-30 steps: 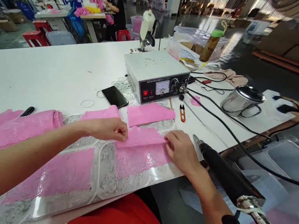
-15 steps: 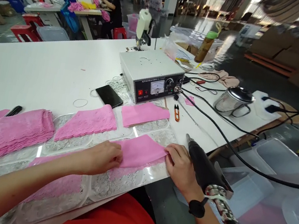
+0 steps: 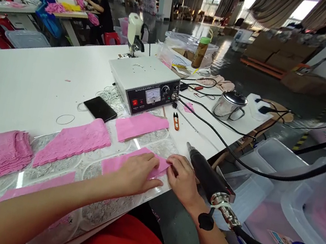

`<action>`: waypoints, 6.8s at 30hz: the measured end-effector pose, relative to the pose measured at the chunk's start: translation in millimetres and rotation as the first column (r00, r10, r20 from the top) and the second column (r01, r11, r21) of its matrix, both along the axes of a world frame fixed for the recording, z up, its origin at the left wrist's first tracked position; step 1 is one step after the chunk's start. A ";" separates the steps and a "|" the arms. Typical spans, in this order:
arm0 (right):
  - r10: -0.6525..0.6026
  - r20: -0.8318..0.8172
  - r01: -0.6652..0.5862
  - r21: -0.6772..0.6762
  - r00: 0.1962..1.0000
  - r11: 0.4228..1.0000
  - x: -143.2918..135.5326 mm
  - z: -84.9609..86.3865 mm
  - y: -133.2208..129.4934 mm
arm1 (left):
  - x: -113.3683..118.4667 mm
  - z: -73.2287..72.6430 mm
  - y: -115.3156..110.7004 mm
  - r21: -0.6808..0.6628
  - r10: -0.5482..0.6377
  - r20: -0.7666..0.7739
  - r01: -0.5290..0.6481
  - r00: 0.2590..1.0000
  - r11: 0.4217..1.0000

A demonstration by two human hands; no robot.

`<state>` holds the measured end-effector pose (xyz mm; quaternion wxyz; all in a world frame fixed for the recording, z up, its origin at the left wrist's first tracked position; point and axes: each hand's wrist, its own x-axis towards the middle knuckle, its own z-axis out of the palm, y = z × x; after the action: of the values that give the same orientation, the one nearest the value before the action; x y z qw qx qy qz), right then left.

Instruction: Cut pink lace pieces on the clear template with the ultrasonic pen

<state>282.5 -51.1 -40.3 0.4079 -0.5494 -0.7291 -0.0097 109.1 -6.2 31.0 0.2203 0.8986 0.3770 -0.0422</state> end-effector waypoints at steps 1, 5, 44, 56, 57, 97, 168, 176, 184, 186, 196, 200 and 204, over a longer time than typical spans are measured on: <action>0.002 -0.003 -0.002 0.000 1.000 1.000 0.3 -0.3 -0.1 | 6.8 -4.5 0.1 0.008 0.003 0.014 -0.003 1.000 1.000; 0.014 -0.013 -0.015 -0.002 1.000 1.000 1.5 -2.1 -0.5 | 19.3 -16.9 2.5 0.006 0.044 0.045 -0.044 0.998 0.999; 0.000 -0.106 -0.001 -0.009 0.994 1.000 -1.8 -1.9 1.8 | 16.1 -14.4 16.4 -0.168 0.176 0.240 -0.138 0.955 0.976; -0.057 -0.038 0.058 0.027 0.998 0.998 -8.4 0.2 -10.2 | 5.7 -14.6 17.0 -0.319 0.311 0.456 -0.174 0.834 0.932; -0.055 -0.023 0.055 0.024 0.998 0.998 -8.7 0.8 -11.0 | 1.2 -11.9 18.0 -0.339 0.346 0.473 -0.195 0.810 0.920; 0.533 -0.029 -0.482 -0.471 0.846 0.739 -189.0 46.6 20.6 | -293.5 -29.6 -172.7 0.574 0.454 0.441 -0.633 0.774 0.520; 0.473 0.063 -0.466 -0.107 0.879 0.879 -96.3 24.1 -24.8 | -166.2 -41.4 -15.9 0.437 -0.201 0.177 0.106 0.963 0.893; 0.462 -0.036 -0.462 -0.140 0.886 0.876 -98.8 25.0 -17.4 | -155.9 -33.0 -20.5 0.445 -0.266 0.275 0.123 0.924 0.887; 0.435 -0.047 -0.437 -0.098 0.899 0.894 -92.4 30.7 -20.6 | -144.7 -36.2 -19.2 0.414 -0.241 0.379 0.069 0.893 0.908; 0.428 -0.051 -0.431 -0.098 0.902 0.897 -91.4 30.7 -22.0 | -144.3 -35.5 -21.3 0.380 -0.214 0.408 0.048 0.887 0.924; 0.352 0.028 -0.351 -0.032 0.936 0.936 -80.4 22.0 -29.4 | -161.9 -31.5 -15.1 0.346 -0.310 0.300 0.199 0.902 0.917; 0.313 0.044 -0.314 0.038 0.949 0.949 -82.7 13.7 -30.0 | -170.9 -35.6 -6.2 0.440 -0.374 0.153 0.276 0.915 0.854; 0.184 -0.090 -0.168 0.167 0.979 0.972 -78.0 9.6 -29.8 | -172.0 -33.0 3.1 0.520 -0.449 0.082 0.346 0.890 0.781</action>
<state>204.5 -80.9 -30.7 0.4871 -0.4482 -0.7496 -0.0024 -62.9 -3.1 -2.0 0.0072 0.9832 0.1519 0.1005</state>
